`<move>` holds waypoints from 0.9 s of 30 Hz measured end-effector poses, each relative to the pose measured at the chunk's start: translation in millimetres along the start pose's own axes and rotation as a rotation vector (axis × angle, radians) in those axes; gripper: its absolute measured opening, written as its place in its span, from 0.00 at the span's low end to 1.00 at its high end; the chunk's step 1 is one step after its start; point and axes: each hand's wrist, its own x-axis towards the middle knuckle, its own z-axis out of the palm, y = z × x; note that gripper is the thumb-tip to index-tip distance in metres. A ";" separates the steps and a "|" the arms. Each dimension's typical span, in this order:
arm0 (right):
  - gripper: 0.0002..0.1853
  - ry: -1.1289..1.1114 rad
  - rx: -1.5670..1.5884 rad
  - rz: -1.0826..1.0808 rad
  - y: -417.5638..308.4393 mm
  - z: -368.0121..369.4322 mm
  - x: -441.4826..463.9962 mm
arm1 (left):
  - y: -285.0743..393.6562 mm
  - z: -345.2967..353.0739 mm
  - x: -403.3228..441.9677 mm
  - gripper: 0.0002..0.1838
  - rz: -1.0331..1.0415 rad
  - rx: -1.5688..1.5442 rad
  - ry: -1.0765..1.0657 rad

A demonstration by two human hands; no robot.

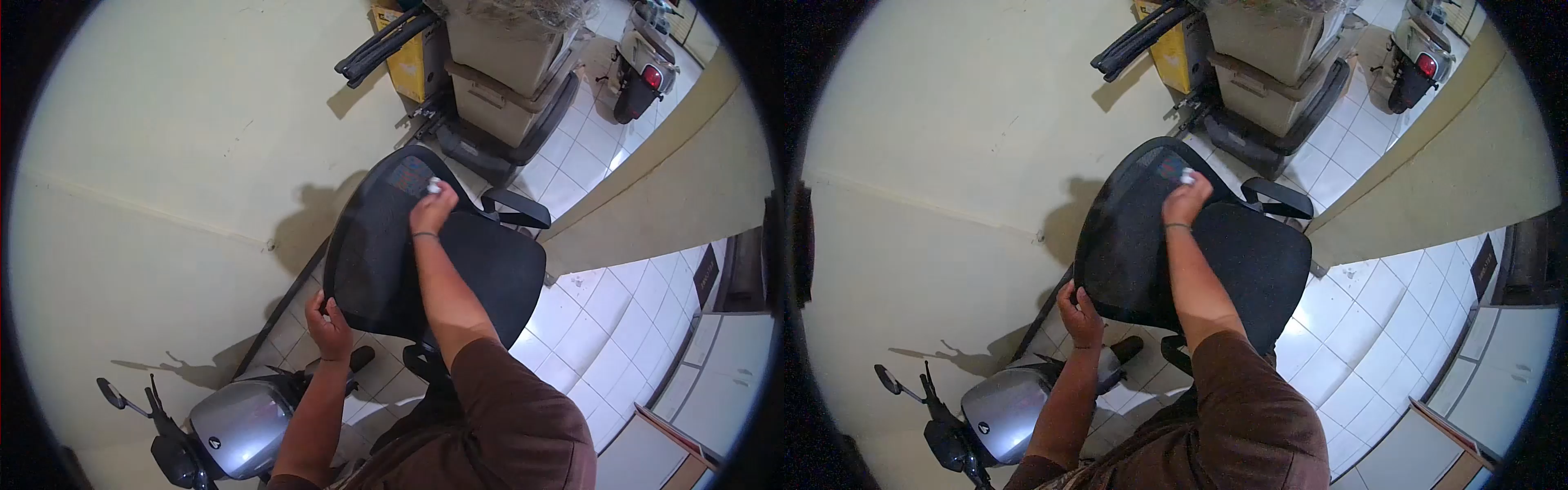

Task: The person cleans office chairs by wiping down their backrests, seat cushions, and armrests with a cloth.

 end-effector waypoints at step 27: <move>0.17 -0.644 -0.055 0.668 220.7 -182.9 -20.3 | 26.5 53.1 -176.8 0.38 -0.144 0.195 -0.442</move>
